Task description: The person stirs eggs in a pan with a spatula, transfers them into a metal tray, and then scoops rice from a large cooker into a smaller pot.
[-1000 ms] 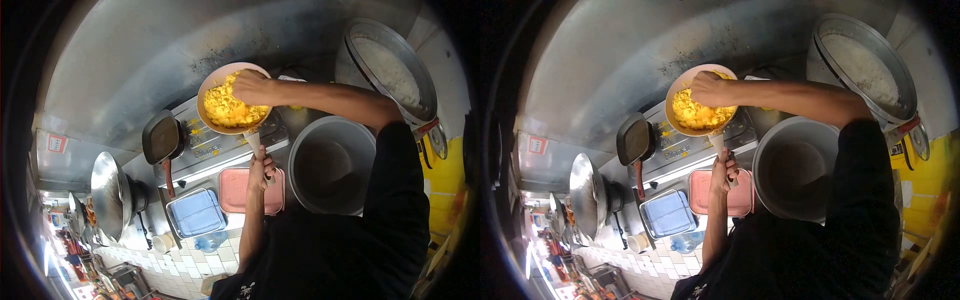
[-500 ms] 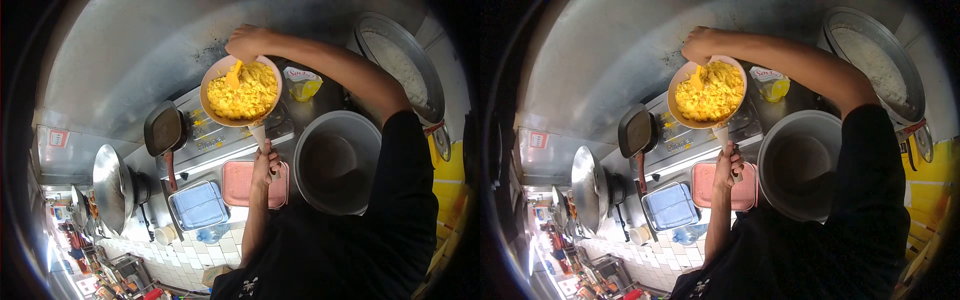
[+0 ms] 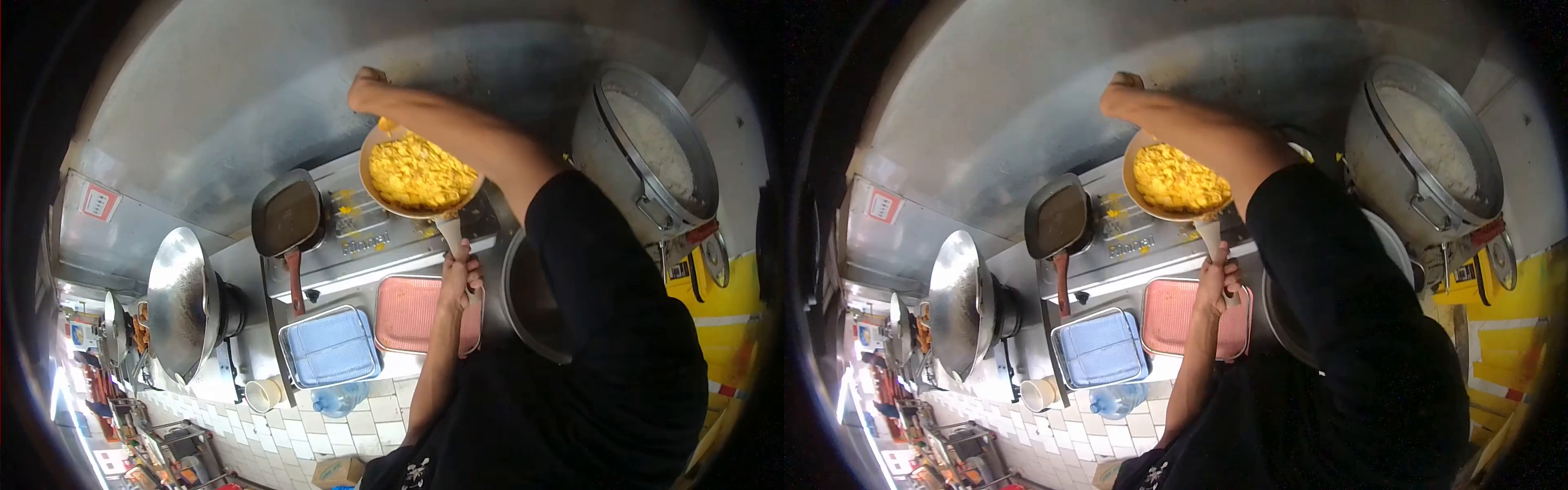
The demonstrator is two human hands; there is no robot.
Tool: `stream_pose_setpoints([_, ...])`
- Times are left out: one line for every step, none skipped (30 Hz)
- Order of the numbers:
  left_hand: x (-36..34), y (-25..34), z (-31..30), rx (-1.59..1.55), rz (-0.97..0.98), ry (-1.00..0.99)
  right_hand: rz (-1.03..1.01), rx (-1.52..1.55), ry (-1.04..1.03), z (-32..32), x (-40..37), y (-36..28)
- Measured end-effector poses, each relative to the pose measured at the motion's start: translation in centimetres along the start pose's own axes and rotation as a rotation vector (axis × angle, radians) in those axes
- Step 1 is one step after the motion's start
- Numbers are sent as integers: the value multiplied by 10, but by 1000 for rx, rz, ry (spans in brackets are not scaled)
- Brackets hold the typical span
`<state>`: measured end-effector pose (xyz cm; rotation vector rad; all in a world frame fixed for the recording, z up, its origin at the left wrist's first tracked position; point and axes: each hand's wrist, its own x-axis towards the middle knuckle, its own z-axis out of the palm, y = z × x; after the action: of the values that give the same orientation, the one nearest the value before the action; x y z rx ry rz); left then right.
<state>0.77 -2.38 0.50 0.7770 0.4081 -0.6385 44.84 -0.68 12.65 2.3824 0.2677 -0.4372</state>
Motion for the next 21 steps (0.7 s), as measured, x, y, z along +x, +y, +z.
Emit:
stream_pose_setpoints([-4,3,5,-2,5,14,-44,211,45,-11,-7,-5])
stream_pose_setpoints([-4,2,5,-15,9,-3,-110,195,130,-16,-23,-17])
stream_pose_setpoints([-4,2,4,-29,11,-18,-174,173,216,-22,-41,-30])
stream_pose_setpoints([-2,3,4,-25,15,-18,-253,-77,336,-25,-59,-42])
stream_pose_setpoints([-1,2,3,-21,16,-16,-297,-116,320,-32,-73,-54])
stream_pose_setpoints([-1,0,1,-15,11,-11,-329,-160,337,-37,-86,-64])
stream_pose_setpoints([0,-1,0,-9,13,-19,-344,-181,351,-40,-100,-71])
stream_pose_setpoints([1,-1,-2,-1,16,-26,-359,-197,371,-44,-113,-78])
stream_pose_setpoints([2,-1,-3,9,18,-31,-372,-211,388,-45,-126,-84])
stream_pose_setpoints([3,-1,-3,15,6,-23,-384,-219,409,-44,-137,-86])
stream_pose_setpoints([3,-2,-4,9,4,-24,-397,-223,421,-42,-149,-88])
stream_pose_setpoints([4,-2,-4,2,2,-27,-411,-225,435,-39,-160,-87])
stream_pose_setpoints([5,-3,-3,-5,1,-31,-423,-228,447,-37,-169,-86])
stream_pose_setpoints([5,-3,-2,-4,0,-17,-435,-232,457,-34,-180,-84])
stream_pose_setpoints([3,-2,0,-14,6,-15,-446,-226,462,-31,-188,-84])
stream_pose_setpoints([0,-1,3,-23,13,-14,-461,-225,468,-29,-196,-83])
stream_pose_setpoints([-2,-1,5,-31,22,-13,-475,-224,472,-28,-204,-82])
stream_pose_setpoints([-1,-1,5,-34,21,-5,-492,-215,476,-25,-213,-81])
stream_pose_setpoints([0,-1,4,-26,18,-2,-507,-195,476,-23,-220,-80])
stream_pose_setpoints([2,-2,2,-19,15,1,-533,-169,476,-18,-228,-78])
stream_pose_setpoints([3,-2,1,-12,13,4,-559,-143,476,-14,-235,-75])
